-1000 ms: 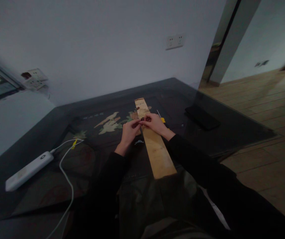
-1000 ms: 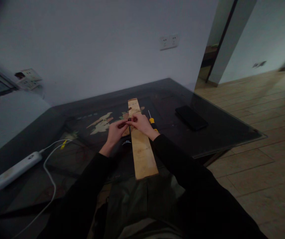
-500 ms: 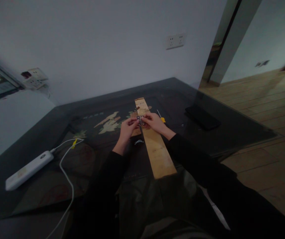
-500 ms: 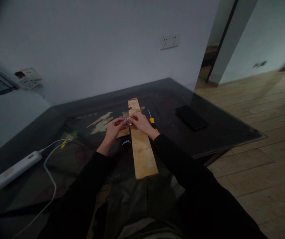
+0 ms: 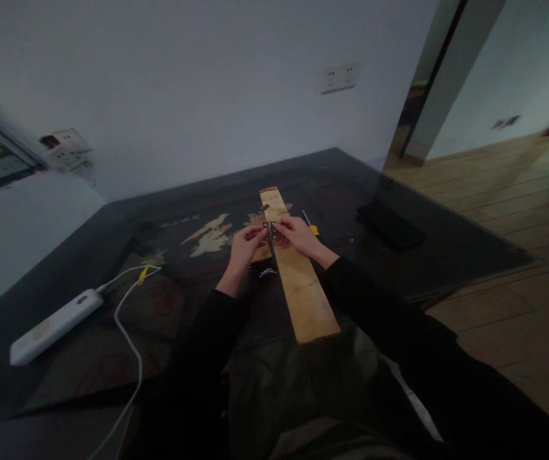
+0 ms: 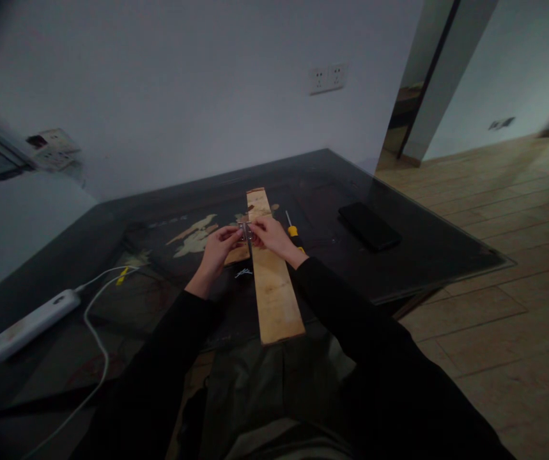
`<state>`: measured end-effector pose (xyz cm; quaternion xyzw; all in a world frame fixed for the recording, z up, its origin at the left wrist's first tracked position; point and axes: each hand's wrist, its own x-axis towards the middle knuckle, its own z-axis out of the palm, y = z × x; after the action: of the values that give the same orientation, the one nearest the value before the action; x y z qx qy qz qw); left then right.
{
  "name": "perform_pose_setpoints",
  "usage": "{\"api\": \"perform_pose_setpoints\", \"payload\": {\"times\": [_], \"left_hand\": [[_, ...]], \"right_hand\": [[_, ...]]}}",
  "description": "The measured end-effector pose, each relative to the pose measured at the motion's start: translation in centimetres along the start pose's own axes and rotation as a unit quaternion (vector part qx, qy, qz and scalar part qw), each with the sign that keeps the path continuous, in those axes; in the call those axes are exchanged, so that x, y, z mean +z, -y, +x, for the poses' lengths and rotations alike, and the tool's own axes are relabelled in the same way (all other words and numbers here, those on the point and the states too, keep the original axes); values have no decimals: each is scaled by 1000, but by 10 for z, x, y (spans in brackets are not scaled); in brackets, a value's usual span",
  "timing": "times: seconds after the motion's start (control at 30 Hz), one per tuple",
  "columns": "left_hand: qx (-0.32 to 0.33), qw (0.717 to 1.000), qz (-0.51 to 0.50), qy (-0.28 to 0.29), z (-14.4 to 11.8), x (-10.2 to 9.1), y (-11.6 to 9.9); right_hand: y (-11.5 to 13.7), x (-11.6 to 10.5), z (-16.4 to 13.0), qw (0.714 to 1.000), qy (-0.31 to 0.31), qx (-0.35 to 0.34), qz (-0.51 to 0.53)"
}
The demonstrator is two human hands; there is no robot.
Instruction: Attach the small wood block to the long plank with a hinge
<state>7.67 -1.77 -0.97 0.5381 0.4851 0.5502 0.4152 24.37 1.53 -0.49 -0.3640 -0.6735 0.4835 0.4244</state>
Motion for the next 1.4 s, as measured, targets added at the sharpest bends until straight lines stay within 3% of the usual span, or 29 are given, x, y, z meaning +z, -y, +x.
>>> {"api": "perform_pose_setpoints", "payload": {"times": [0.57,0.87,1.1,1.4], "left_hand": [[-3,1000,11,3,1,0,0],[-51,993,-72,-81,18,-17,18],[-103,993,-17,-52,18,-15,21],[-129,990,51,-24,26,-3,24]], "right_hand": [[2,-2,-2,1000,-5,-10,-9],[1,-8,2,998,-55,-1,-12],[-10,-10,3,975,-55,-85,-197],[-14,-10,1,934,-14,-69,-350]]}}
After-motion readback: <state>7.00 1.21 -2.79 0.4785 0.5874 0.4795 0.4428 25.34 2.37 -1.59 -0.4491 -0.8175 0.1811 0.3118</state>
